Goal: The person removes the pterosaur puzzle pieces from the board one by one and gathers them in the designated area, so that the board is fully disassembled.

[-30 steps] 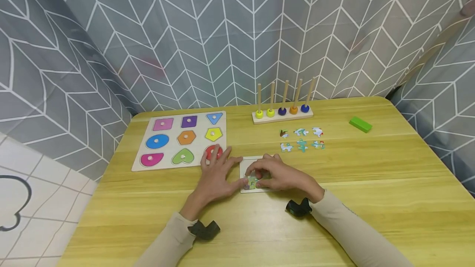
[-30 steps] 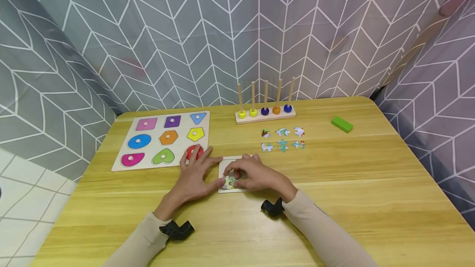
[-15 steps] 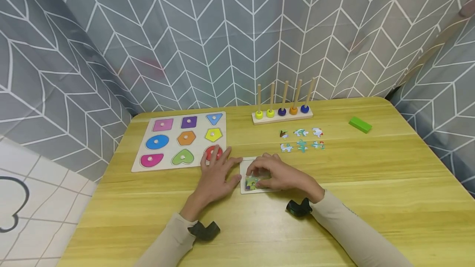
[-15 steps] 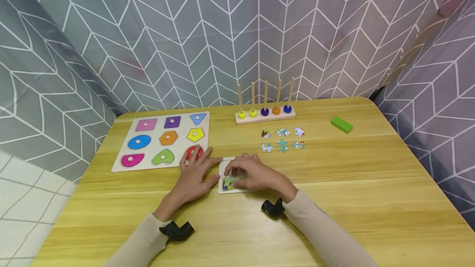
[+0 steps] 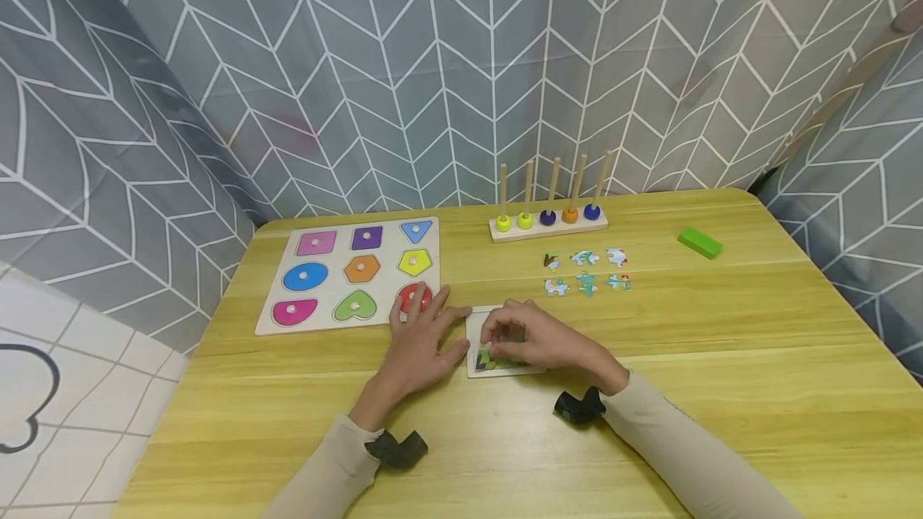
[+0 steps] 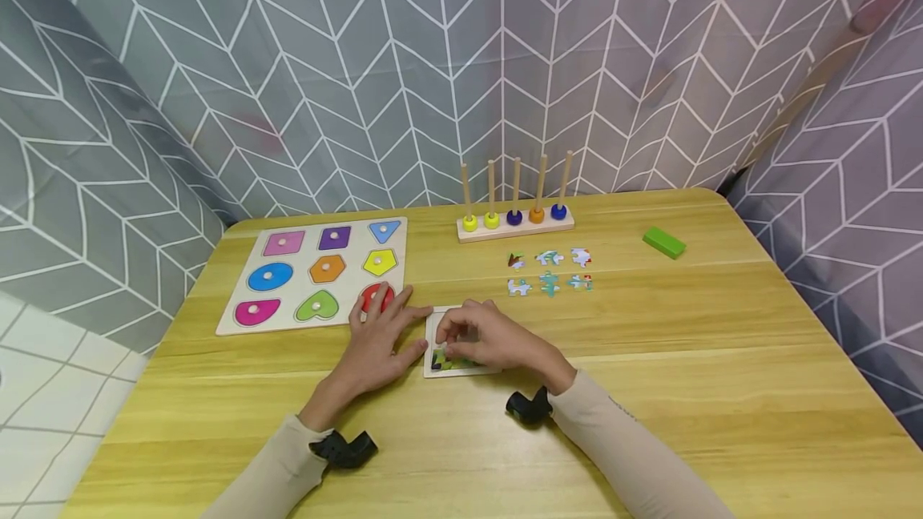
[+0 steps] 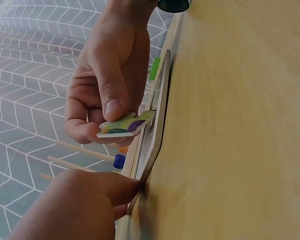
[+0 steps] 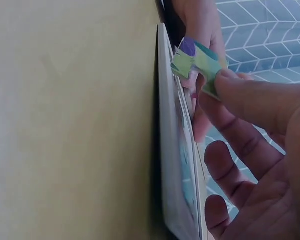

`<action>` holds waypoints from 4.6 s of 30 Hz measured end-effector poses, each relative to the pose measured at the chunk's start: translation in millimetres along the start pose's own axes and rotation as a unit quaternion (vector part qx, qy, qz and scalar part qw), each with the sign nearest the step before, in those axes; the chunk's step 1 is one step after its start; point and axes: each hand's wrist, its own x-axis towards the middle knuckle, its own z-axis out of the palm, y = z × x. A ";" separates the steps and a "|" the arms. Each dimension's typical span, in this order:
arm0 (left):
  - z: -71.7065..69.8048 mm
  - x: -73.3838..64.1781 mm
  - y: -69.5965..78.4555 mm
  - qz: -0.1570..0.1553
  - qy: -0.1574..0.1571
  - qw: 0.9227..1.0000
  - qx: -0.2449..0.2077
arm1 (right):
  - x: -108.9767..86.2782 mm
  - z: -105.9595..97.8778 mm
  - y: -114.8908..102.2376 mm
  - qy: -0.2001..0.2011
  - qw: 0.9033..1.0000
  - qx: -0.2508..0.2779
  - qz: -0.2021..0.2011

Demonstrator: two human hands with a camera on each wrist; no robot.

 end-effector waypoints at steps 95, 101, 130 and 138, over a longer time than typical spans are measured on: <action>-0.3 0.4 2.0 -0.011 0.001 1.000 -0.002 | -10.6 -25.5 1.2 -0.047 0.985 -0.164 -0.012; -0.6 0.3 2.1 -0.010 0.003 1.000 -0.001 | -10.5 -22.9 -4.8 -0.062 0.982 -0.178 0.000; -0.2 0.2 1.9 -0.008 0.008 1.000 -0.005 | -8.8 -19.2 -9.8 -0.065 0.983 -0.171 0.006; -1.5 -0.5 2.7 -0.007 0.009 1.000 -0.012 | -7.4 -18.2 -9.6 -0.063 0.985 -0.163 0.001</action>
